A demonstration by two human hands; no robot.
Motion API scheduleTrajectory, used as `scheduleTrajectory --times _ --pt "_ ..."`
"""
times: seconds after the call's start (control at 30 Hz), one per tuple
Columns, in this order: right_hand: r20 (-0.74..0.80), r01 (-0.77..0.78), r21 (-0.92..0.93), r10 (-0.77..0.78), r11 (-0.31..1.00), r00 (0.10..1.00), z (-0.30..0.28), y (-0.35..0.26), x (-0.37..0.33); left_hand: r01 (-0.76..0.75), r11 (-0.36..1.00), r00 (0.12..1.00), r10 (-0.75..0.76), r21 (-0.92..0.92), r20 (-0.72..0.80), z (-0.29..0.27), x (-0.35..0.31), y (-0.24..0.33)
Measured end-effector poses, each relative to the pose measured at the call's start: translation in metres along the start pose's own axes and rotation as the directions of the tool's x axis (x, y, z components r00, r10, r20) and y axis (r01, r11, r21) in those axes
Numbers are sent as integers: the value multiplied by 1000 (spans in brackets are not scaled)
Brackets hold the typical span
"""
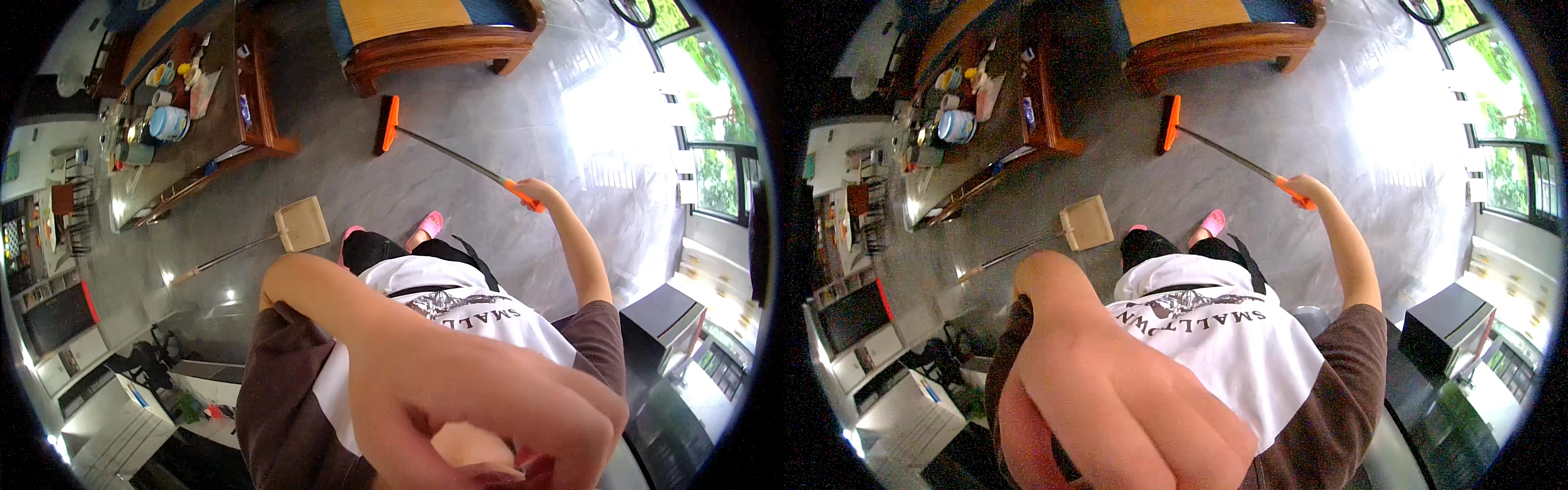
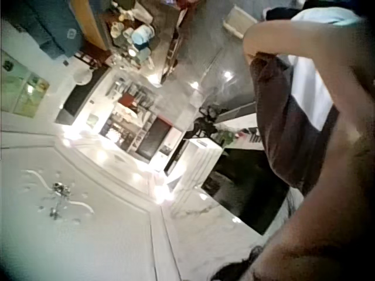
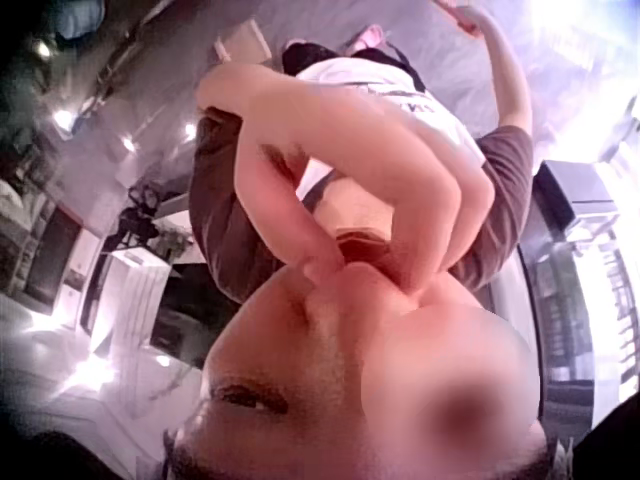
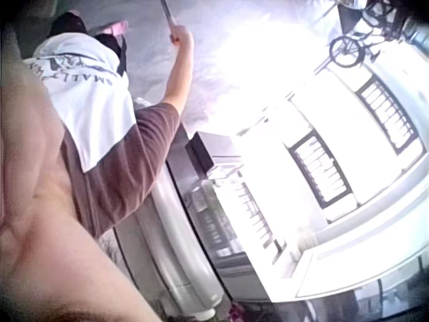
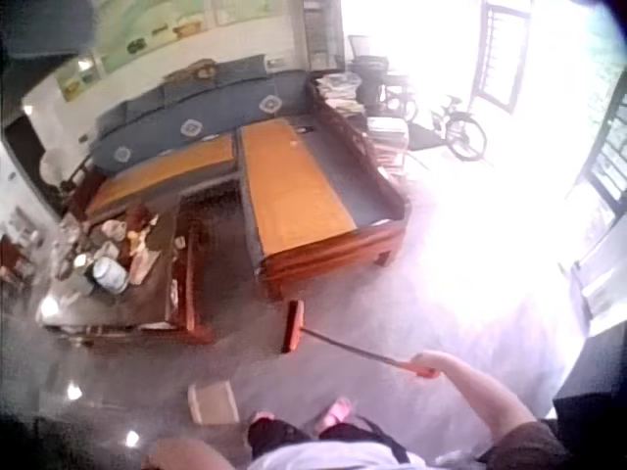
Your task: The person sweeps the floor using a broom and a dustpan, moving a bicycle to reach different areas and adjusting a curtain by hand.
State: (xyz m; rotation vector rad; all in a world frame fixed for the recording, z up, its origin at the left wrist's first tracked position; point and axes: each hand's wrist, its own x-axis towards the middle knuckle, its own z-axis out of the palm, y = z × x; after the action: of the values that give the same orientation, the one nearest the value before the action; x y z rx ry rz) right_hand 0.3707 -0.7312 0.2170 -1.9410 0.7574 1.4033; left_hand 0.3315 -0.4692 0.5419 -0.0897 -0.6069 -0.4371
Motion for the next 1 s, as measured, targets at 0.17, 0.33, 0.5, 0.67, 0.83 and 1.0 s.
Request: scheduleTrajectory --times 0.17,0.33,0.5,0.67,0.83,1.0 --pt "-52 -67 216 80 974 995 -2 58 -21 248 967 950 -253 53 183 -5 19 3" --pt "-141 3 242 32 970 990 -4 65 -51 -75 987 984 51 141 171 -4 16 -19" --pt "-146 61 246 -25 967 989 -10 35 -58 10 984 946 -68 181 316 -32 25 -2" --pt "-152 132 261 -94 956 984 -24 -6 -15 62 998 998 -62 7 -14 -26 45 12" --pt "-119 103 187 -82 977 990 -45 -71 15 41 927 909 -189 372 371 -81 69 48" --pt "-122 -34 207 60 978 991 -50 -64 46 757 196 575 -652 623 -494 -170 40 122"
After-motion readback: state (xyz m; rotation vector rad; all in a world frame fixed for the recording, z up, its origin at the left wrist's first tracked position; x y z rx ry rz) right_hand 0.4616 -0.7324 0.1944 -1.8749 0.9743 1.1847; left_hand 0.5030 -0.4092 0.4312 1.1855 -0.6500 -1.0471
